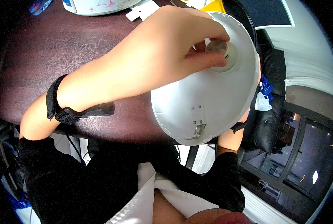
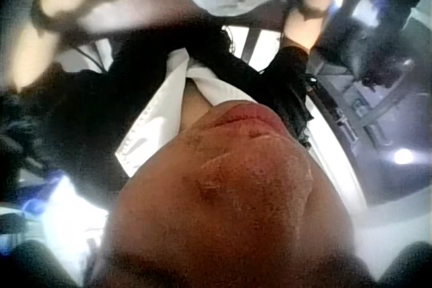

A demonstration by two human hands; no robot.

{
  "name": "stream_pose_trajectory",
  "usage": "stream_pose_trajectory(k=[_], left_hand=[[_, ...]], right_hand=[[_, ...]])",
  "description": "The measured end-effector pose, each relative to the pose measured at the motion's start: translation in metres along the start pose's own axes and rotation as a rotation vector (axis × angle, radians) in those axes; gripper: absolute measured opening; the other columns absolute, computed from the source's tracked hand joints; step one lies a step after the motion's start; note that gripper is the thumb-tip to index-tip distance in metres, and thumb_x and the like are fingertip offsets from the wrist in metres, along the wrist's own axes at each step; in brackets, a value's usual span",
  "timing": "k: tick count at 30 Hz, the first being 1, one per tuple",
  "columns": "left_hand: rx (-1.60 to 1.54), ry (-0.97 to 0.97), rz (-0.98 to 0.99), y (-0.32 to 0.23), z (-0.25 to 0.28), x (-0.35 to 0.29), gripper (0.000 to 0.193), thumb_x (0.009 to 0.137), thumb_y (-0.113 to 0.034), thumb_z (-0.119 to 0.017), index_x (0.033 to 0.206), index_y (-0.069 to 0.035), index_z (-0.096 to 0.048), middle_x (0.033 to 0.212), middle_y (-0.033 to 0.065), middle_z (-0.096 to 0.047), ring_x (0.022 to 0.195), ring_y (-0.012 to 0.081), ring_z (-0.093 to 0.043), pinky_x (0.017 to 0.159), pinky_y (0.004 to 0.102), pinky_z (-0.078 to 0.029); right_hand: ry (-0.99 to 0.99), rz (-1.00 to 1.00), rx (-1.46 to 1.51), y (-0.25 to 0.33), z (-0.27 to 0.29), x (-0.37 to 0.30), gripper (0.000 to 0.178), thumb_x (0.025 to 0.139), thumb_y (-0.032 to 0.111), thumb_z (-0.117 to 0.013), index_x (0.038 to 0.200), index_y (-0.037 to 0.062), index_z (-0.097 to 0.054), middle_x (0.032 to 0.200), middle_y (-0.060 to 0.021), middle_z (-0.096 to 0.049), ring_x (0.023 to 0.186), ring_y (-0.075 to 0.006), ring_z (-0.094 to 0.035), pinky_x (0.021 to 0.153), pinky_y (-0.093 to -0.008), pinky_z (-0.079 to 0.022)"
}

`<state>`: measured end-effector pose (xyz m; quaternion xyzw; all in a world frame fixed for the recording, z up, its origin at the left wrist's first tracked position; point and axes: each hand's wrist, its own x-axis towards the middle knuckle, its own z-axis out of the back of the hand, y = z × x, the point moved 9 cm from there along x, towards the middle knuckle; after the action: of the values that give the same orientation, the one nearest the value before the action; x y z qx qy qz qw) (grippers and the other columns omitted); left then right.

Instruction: The person wipes a white circular appliance lid with a blue cloth, then removes and reattaches a small white plastic component, and finally screws a small white cap into the center of the lid. The task involves cleaning and reassembling parts of the lid on a wooden table.

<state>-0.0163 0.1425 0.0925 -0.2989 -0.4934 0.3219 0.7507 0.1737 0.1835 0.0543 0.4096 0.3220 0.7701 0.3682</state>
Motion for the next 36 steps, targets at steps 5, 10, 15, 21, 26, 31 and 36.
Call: stream_pose_trajectory(k=[5,10,15,21,26,31,36], left_hand=[[-0.089,0.089,0.129,-0.016,0.007,0.009,0.032,0.087,-0.009,-0.069,0.116,0.003,-0.061,0.100,0.0145,-0.065,0.082,0.0177,-0.067,0.070,0.0264,-0.056],[-0.237,0.032,0.135,0.025,-0.001,-0.006,0.032,0.088,0.000,-0.064,0.119,0.006,-0.058,0.114,0.0084,-0.060,0.098,0.0123,-0.061,0.085,0.0253,-0.051],[-0.245,0.117,0.016,0.023,0.000,-0.004,0.043,0.086,0.001,-0.063,0.127,0.006,-0.050,0.127,0.0102,-0.053,0.119,0.0186,-0.053,0.102,0.0308,-0.041],[-0.180,0.133,-0.025,0.010,-0.006,0.000,0.041,0.085,0.007,-0.065,0.124,0.006,-0.052,0.123,0.0098,-0.050,0.104,0.0166,-0.058,0.090,0.0292,-0.053],[-0.213,0.135,0.054,0.011,0.000,-0.001,0.041,0.084,0.000,-0.069,0.121,0.005,-0.054,0.125,0.0103,-0.048,0.114,0.0203,-0.055,0.095,0.0318,-0.051],[-0.195,0.085,0.124,0.010,0.005,-0.006,0.042,0.082,-0.003,-0.072,0.119,0.004,-0.054,0.118,0.0113,-0.057,0.111,0.0201,-0.059,0.095,0.0325,-0.050],[-0.249,0.077,0.280,0.008,0.004,-0.011,0.038,0.085,-0.004,-0.071,0.118,0.002,-0.054,0.107,0.0105,-0.064,0.103,0.0162,-0.063,0.090,0.0279,-0.050]], right_hand=[[-0.007,0.102,-0.091,0.037,-0.009,0.007,0.042,0.074,-0.004,-0.078,0.108,0.0017,-0.056,0.108,-0.0091,-0.066,0.099,-0.0168,-0.065,0.085,-0.0300,-0.052],[0.001,0.415,-0.364,0.062,-0.011,0.004,0.051,0.066,0.010,-0.084,0.113,0.0059,-0.063,0.114,-0.0096,-0.067,0.103,-0.0257,-0.066,0.089,-0.0319,-0.051],[0.097,0.357,-0.267,0.043,-0.005,0.001,0.046,0.080,0.001,-0.074,0.122,0.0006,-0.056,0.118,-0.0101,-0.063,0.110,-0.0190,-0.062,0.095,-0.0308,-0.050],[0.136,0.080,0.252,0.023,-0.027,0.011,0.051,0.075,-0.002,-0.078,0.122,-0.0005,-0.056,0.112,-0.0096,-0.064,0.099,-0.0174,-0.065,0.085,-0.0285,-0.053],[0.200,0.099,0.390,0.026,-0.034,0.014,0.049,0.079,0.001,-0.076,0.122,-0.0003,-0.054,0.113,-0.0106,-0.062,0.099,-0.0162,-0.063,0.085,-0.0278,-0.052],[0.202,0.125,0.347,0.028,-0.033,0.007,0.046,0.086,0.005,-0.069,0.128,0.0015,-0.052,0.118,-0.0115,-0.061,0.110,-0.0179,-0.060,0.094,-0.0300,-0.050],[0.216,0.079,0.441,0.042,-0.038,0.004,0.042,0.091,0.009,-0.064,0.130,0.0007,-0.051,0.118,-0.0121,-0.061,0.112,-0.0181,-0.061,0.098,-0.0312,-0.049]])
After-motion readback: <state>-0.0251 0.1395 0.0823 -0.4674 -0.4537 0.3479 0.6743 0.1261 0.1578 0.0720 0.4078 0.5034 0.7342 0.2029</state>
